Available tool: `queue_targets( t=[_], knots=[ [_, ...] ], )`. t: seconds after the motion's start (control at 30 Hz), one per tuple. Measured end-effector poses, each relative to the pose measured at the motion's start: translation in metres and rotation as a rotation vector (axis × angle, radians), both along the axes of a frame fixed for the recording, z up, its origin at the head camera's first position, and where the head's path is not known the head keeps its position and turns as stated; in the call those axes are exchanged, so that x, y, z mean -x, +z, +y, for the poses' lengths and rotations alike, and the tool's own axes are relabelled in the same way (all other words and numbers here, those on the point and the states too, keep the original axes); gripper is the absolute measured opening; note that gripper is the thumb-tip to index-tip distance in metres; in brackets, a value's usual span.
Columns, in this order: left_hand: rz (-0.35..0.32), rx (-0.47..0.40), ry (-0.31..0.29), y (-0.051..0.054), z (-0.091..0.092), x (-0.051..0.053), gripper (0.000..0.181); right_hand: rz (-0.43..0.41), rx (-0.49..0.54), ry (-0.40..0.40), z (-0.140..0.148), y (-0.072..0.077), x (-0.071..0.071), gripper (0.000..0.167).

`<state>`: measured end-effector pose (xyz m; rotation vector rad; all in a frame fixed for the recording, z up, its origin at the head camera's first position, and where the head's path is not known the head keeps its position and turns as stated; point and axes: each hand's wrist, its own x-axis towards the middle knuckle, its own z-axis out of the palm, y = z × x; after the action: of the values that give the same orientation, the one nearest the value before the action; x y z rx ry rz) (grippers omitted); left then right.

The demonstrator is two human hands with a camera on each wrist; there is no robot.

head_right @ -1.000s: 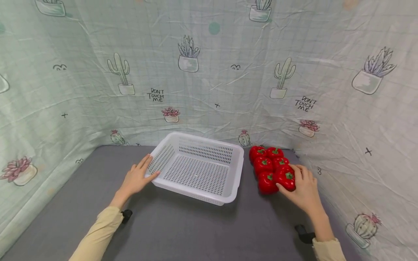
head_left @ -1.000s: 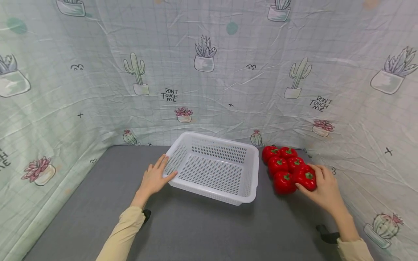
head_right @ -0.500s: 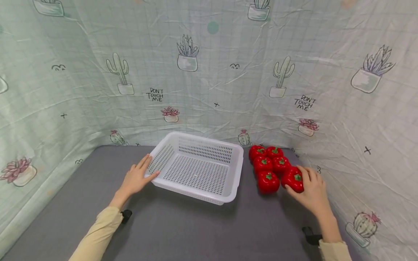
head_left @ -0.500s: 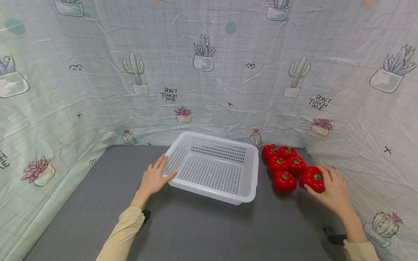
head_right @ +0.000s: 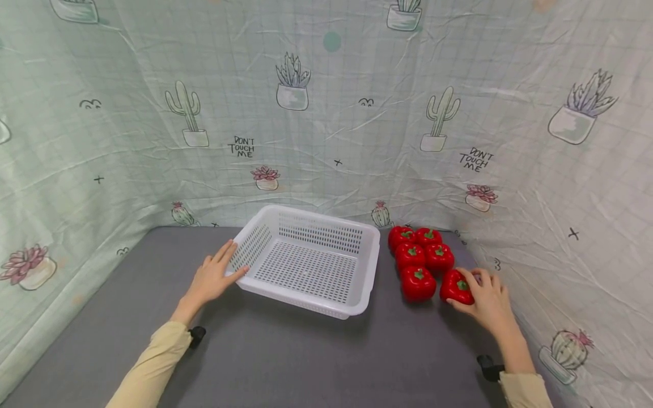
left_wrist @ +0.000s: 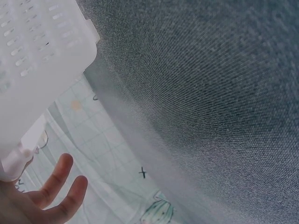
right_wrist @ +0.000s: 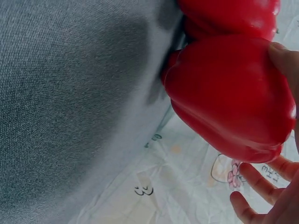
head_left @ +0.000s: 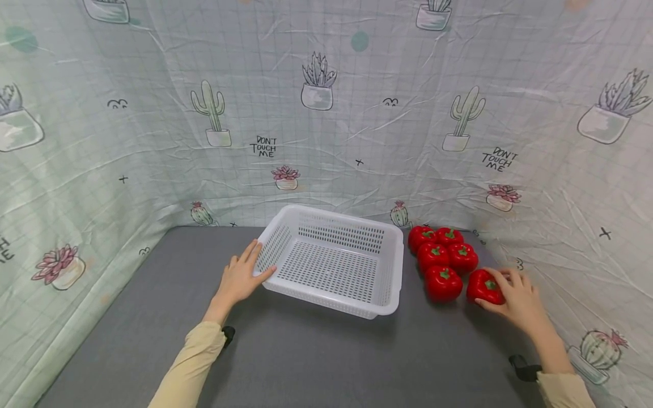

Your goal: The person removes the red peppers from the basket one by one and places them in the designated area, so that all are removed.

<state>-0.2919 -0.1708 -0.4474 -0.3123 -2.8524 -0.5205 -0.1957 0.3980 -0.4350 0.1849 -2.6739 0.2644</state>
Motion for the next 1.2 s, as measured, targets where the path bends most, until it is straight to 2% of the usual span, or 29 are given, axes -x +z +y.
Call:
queue_targets(
  t=[0.33, 0.7, 1.0, 1.2],
  knots=[
    [0.011, -0.002, 0.003, -0.002, 0.0, 0.002, 0.08, -0.019, -0.079, 0.029, 0.004, -0.011, 0.01, 0.074],
    [0.008, 0.002, 0.012, -0.002, 0.001, 0.002, 0.079, -0.104, -0.053, 0.055, 0.003, -0.012, 0.016, 0.071],
    [0.005, -0.001, 0.014, -0.003, 0.0, 0.002, 0.08, -0.206, -0.013, 0.015, 0.004, -0.012, 0.018, 0.075],
    [0.003, -0.002, 0.014, -0.003, 0.0, 0.002, 0.08, -0.233, 0.001, -0.019, 0.003, -0.014, 0.02, 0.084]
  ],
)
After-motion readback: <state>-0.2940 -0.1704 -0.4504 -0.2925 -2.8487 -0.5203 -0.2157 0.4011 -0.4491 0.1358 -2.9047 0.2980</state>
